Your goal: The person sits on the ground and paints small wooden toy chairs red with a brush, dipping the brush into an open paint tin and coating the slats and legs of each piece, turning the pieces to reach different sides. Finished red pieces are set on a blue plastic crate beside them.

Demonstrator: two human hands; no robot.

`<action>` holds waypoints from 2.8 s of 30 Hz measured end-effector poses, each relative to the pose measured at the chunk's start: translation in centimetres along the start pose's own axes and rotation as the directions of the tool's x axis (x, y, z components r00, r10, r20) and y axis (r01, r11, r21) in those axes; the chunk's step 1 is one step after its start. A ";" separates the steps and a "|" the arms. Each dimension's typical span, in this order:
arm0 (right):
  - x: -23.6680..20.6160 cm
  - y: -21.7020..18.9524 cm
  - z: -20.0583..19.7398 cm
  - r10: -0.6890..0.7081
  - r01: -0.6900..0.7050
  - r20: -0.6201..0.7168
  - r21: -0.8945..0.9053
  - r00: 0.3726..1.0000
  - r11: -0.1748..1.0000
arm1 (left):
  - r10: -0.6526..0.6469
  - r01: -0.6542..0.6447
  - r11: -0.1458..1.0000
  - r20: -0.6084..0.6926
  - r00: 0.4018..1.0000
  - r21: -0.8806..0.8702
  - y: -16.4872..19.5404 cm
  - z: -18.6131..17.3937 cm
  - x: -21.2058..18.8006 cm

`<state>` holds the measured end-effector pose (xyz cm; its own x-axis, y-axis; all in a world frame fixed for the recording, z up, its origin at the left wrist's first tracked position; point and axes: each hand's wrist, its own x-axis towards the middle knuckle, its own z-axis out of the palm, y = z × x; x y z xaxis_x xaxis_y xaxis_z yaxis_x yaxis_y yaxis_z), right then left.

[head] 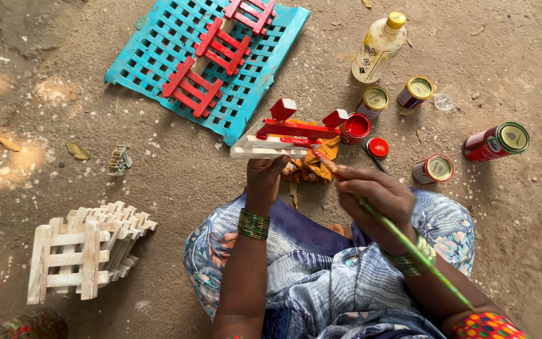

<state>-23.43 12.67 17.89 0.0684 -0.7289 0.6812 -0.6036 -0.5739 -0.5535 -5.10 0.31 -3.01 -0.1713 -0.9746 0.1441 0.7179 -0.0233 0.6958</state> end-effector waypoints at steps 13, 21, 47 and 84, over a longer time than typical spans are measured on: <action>-0.3 0.6 0.7 -0.010 0.010 0.005 -0.011 1.000 1.000 | 0.053 -0.054 0.996 -0.014 0.998 -0.074 0.3 -0.4 0.1; -1.3 0.9 -0.7 0.073 -0.076 -0.070 -0.039 0.995 0.996 | 0.057 -0.056 0.994 0.002 0.998 -0.098 0.6 -0.5 0.5; 0.7 -1.2 0.9 -0.047 0.053 -0.059 0.095 0.997 0.994 | 0.007 -0.007 1.000 -0.005 1.000 -0.010 -0.1 0.4 0.3; 1.8 -2.7 0.1 -0.080 0.083 -0.031 0.127 0.996 0.988 | -0.033 0.032 0.999 0.022 0.999 0.028 0.4 1.2 0.1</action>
<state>-21.59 12.89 20.61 0.0914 -0.6685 0.7380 -0.4897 -0.6755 -0.5512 -5.61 0.43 -1.84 -0.2092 -0.9683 0.1364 0.6931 -0.0484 0.7192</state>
